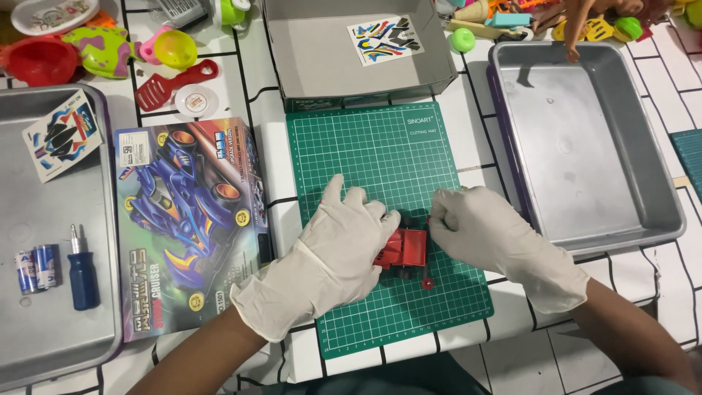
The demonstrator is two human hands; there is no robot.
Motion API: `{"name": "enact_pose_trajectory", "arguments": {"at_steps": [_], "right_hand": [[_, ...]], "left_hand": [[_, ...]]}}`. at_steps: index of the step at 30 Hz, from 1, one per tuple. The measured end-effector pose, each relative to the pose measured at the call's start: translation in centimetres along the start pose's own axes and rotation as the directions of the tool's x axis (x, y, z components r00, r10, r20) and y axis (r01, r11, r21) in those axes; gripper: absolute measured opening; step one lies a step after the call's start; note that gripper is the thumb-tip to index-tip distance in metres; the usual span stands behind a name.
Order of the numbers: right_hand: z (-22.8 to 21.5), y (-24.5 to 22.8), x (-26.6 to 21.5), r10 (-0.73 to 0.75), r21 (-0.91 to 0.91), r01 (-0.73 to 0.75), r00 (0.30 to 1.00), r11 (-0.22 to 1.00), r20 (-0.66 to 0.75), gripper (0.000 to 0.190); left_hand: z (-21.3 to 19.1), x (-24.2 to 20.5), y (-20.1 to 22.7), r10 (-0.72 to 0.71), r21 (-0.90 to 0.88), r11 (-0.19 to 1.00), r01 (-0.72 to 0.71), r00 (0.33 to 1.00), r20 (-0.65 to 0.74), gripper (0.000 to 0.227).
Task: The person assembles a red toy car chassis on a green cutting mat. They attach small red wheels to the axles by hand and then use a blue screwdriver to tighten the screws on the wheels.
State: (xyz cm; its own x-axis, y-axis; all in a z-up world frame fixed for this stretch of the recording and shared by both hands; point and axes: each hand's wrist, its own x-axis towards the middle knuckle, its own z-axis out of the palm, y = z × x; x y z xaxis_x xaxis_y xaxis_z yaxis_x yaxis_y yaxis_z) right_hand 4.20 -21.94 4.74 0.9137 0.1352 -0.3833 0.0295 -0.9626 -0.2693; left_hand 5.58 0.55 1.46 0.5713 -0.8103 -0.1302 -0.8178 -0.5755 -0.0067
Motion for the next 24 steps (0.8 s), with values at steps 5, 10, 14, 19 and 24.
{"name": "enact_pose_trajectory", "arguments": {"at_steps": [5, 10, 14, 19, 24], "right_hand": [[-1.7, -1.0, -1.4, 0.163, 0.353, -0.175, 0.984, 0.919, 0.065, 0.033], [3.7, 0.8, -1.1, 0.013, 0.762, 0.304, 0.925, 0.572, -0.379, 0.041], [6.4, 3.1, -0.1, -0.026, 0.717, 0.491, 0.833, 0.495, -0.553, 0.036], [8.0, 5.4, 1.0, 0.014, 0.738, 0.467, 0.841, 0.488, -0.541, 0.041], [7.9, 5.0, 0.3, 0.024, 0.732, 0.450, 0.844, 0.511, -0.535, 0.026]], "left_hand": [[-1.2, 0.0, 0.3, -0.003, 0.009, 1.000, 0.002, 1.000, 0.014, 0.082], [-1.5, -0.4, 0.3, -0.099, -0.225, 0.968, 0.113, 0.993, 0.070, 0.079], [-2.0, -2.9, -0.7, -0.123, -0.136, 0.986, 0.098, 0.974, -0.190, 0.088], [-4.9, -10.1, -3.6, -0.260, -0.313, 0.937, 0.155, 0.908, -0.329, 0.070], [-2.4, -19.5, -7.7, -0.723, -0.486, 0.673, 0.558, 0.359, -0.590, 0.011]]}}
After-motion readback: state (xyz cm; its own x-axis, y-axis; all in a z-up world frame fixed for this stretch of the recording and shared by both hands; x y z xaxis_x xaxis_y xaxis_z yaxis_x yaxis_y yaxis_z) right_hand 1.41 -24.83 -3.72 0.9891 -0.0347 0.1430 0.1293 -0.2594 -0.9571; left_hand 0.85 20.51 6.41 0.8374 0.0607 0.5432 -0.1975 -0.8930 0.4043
